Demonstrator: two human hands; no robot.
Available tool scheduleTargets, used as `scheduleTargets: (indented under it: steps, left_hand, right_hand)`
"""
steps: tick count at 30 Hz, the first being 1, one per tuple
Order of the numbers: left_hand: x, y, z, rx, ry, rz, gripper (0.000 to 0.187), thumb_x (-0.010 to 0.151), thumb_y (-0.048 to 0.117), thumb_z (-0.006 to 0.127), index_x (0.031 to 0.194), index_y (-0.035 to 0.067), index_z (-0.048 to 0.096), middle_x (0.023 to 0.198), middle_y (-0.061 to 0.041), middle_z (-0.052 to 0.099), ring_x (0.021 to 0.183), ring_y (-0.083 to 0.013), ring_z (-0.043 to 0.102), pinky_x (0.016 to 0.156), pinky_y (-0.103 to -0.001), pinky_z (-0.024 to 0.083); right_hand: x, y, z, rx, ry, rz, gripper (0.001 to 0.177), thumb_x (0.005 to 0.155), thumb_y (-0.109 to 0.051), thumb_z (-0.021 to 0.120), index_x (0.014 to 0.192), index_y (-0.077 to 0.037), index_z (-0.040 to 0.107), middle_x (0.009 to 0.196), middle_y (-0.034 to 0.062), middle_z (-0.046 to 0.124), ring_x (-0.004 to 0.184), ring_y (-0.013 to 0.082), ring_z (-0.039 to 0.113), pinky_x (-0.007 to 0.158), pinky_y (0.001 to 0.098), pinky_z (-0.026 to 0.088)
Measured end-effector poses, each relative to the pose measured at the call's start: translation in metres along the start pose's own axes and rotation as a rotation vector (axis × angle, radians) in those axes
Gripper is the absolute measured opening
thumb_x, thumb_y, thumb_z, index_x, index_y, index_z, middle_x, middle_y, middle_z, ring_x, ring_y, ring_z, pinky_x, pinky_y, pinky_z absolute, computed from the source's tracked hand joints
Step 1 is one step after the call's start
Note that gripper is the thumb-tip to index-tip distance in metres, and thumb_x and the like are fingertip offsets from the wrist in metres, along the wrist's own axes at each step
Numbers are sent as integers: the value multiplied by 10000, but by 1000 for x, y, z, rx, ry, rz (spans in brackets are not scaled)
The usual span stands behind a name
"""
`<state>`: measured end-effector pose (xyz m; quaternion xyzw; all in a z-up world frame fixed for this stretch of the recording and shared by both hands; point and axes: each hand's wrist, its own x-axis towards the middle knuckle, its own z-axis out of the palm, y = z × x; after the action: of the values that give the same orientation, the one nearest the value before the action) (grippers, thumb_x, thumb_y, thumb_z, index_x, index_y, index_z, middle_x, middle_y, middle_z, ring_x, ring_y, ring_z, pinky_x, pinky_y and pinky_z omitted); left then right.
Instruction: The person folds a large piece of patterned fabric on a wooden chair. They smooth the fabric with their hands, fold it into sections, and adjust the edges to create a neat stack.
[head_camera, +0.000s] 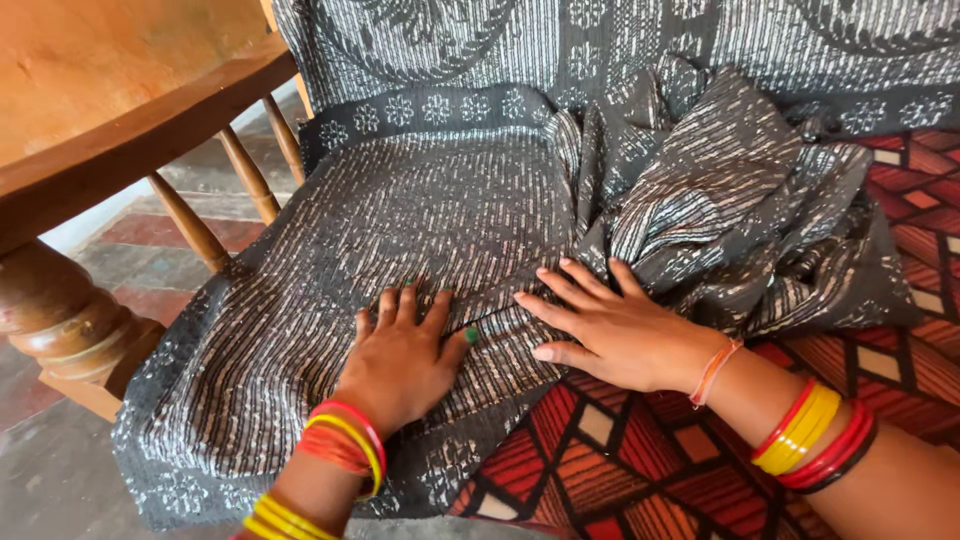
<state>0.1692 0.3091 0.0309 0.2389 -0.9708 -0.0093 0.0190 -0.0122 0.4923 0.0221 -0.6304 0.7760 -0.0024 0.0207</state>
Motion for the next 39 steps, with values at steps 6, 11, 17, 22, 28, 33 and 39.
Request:
scheduleTargets:
  steps: [6,11,17,22,28,33,39]
  left_hand:
    - [26,40,7,-37,41,61,643,1029,467,314,1566,112,297,1607,-247,267,1509,-442,175,1182,-619,137]
    - [50,71,16,-127,150,121,643,1042,420,305,1578,65,302,1621,-213,327,1522,-402,242,1203,-609,182]
    - [71,105,12,-85,36,134,720,1016,543,344,1580,106,242,1641,-203,208,1529,-401,122,1197,-606,110]
    - [67,116,16,-7,-51,92,807,969,575,412,1604,143,166,1666,-180,138,1536,-376,91,1182,-639,82]
    - [64,110,16,-32,-35,116,814,953,572,444,1595,159,161,1648,-183,156,1527,-366,99,1192,-578,85]
    - [67,110,13,-20,-72,92,809,946,571,443,1597,182,161,1650,-155,172,1532,-339,117,1198,-556,87]
    - [66,110,13,5,-77,83,815,957,575,420,1625,191,154,1682,-141,162,1528,-330,101,1198,-538,73]
  right_hand:
    - [3,3,2,-27,6,-34,711,1012,-611,283,1594,-204,247,1674,149,140,1549,353,40,1182,621,27]
    - [3,27,-28,-220,109,-44,756,962,-640,309,1591,-222,268,1693,121,122,1566,336,6,1166,629,-38]
    - [-13,80,-43,-232,8,201,812,916,-713,298,1625,-335,179,1711,105,8,1545,358,-97,1150,653,-94]
    - [-14,92,-20,-231,-60,244,829,917,-712,331,1632,-319,185,1702,91,42,1548,359,-33,1142,664,-14]
    - [-10,91,-13,-259,-38,228,782,948,-655,366,1619,-270,248,1708,124,119,1520,364,68,1127,712,42]
    - [-21,102,-5,-278,128,99,738,956,-624,364,1587,-242,346,1676,141,243,1497,367,162,1126,705,79]
    - [-35,131,-16,-298,416,50,676,988,-662,325,1515,-246,409,1577,153,315,1464,391,195,1134,705,71]
